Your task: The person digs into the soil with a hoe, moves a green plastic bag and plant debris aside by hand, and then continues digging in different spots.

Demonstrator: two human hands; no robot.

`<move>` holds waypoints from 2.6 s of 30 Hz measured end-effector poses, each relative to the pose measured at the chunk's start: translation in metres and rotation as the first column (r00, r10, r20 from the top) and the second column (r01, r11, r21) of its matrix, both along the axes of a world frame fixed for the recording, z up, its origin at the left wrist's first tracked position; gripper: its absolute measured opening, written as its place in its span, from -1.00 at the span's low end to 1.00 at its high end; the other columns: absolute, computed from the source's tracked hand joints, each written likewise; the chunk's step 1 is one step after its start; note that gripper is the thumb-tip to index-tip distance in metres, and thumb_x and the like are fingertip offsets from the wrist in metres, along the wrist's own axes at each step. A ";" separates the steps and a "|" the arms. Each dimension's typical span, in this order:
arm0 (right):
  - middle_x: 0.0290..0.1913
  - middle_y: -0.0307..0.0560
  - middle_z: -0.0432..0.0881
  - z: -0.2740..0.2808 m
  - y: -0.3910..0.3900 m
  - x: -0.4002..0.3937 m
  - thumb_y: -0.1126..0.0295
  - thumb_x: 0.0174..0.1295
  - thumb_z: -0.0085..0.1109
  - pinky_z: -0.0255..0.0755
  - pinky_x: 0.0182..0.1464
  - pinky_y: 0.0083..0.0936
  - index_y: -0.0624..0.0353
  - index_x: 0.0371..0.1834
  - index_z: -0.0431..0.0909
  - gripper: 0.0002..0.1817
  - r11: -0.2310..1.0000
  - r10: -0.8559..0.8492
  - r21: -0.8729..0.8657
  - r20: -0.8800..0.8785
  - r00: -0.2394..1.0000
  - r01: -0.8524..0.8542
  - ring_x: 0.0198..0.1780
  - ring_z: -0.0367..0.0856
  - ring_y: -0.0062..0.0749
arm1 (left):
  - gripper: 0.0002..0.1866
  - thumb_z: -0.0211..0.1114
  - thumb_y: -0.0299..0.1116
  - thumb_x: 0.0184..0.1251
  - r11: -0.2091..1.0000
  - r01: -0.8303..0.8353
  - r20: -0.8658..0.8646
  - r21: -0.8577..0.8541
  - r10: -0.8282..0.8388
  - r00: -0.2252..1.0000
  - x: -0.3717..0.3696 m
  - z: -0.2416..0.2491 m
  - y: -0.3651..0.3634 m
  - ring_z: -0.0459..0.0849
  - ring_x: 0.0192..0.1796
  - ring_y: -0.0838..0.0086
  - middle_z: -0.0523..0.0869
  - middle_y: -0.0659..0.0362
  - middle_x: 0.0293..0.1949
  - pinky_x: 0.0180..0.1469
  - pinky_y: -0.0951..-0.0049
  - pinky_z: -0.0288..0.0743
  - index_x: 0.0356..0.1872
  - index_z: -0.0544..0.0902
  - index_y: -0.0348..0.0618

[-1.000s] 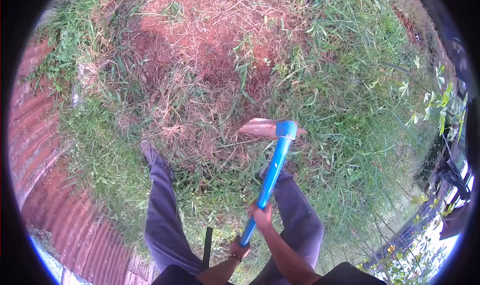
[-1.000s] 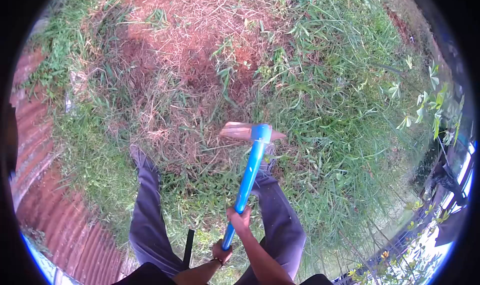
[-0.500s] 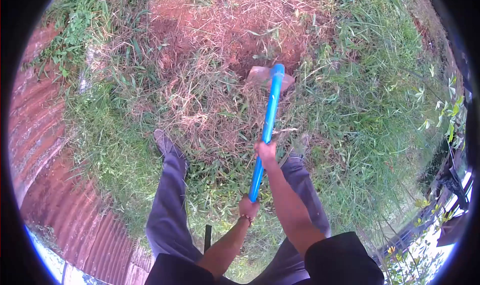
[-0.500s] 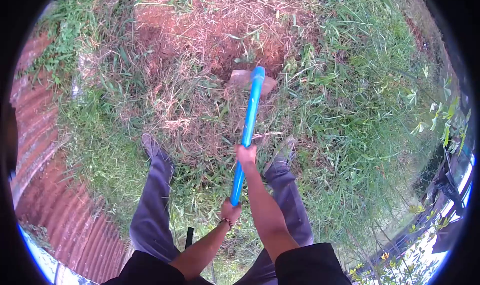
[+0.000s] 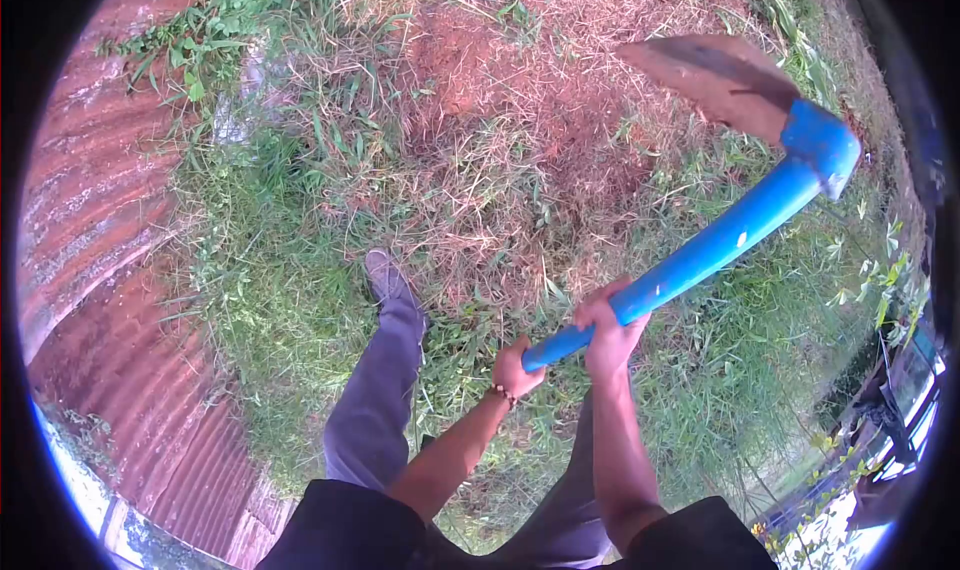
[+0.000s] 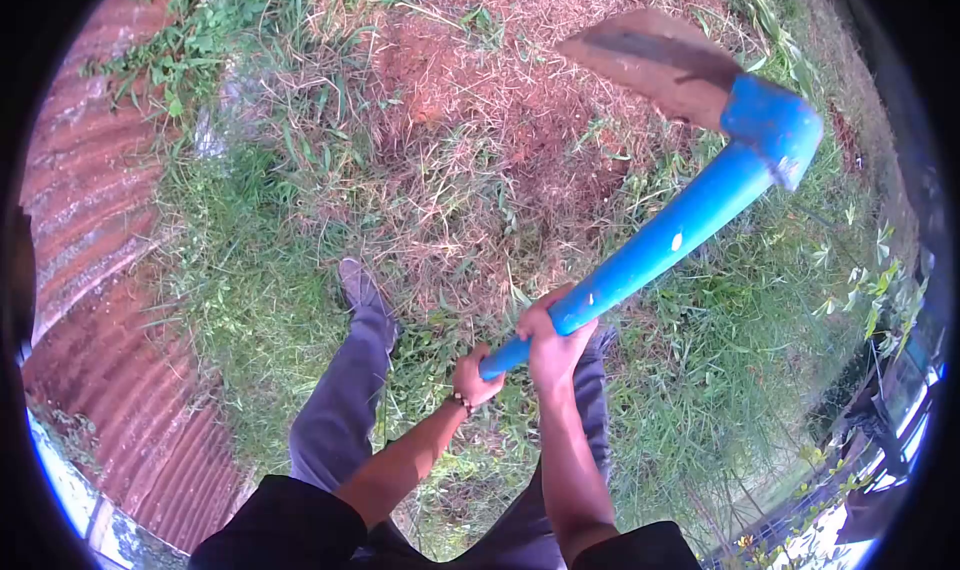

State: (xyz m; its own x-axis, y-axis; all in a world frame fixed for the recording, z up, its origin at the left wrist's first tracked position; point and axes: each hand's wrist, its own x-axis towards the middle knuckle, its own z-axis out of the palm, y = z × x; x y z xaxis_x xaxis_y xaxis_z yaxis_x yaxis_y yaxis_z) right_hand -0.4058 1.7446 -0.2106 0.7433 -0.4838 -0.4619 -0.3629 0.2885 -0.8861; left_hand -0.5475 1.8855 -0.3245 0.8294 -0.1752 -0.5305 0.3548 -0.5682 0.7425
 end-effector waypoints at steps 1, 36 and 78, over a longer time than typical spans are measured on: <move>-0.68 -0.19 0.37 0.002 0.003 0.050 0.66 -0.03 -0.01 0.36 -0.57 -0.54 0.19 -0.45 0.34 -0.88 0.990 -0.141 -0.034 -0.023 0.990 0.140 -0.68 0.36 -0.50 | -0.75 0.40 -0.34 -0.07 0.998 -0.046 0.108 -0.045 0.051 0.993 0.051 -0.021 -0.011 0.67 -0.52 0.05 0.62 0.00 -0.63 -0.49 0.16 0.51 -0.45 0.46 -0.11; -0.68 -0.10 0.34 -0.145 0.143 -0.173 0.57 -0.04 0.02 0.37 -0.59 -0.37 0.16 -0.53 0.31 -0.91 0.913 0.028 0.335 -0.622 0.783 0.234 -0.69 0.37 -0.35 | -0.74 0.31 -0.24 0.02 0.961 0.198 -0.769 0.193 0.023 0.639 -0.182 0.016 0.167 0.72 -0.30 0.01 0.71 -0.06 -0.43 -0.19 0.08 0.60 -0.29 0.56 -0.11; -0.42 -0.06 0.57 0.029 0.030 -0.225 0.71 -0.08 0.13 0.48 -0.24 -0.37 0.19 -0.36 0.41 -0.77 0.864 -0.029 0.433 -0.467 0.884 0.257 -0.34 0.59 -0.32 | -0.71 0.32 -0.22 0.03 0.888 0.441 -0.736 0.128 -0.213 0.642 -0.219 0.059 0.119 0.70 -0.17 0.01 0.73 -0.04 -0.26 -0.11 0.10 0.57 -0.20 0.61 -0.04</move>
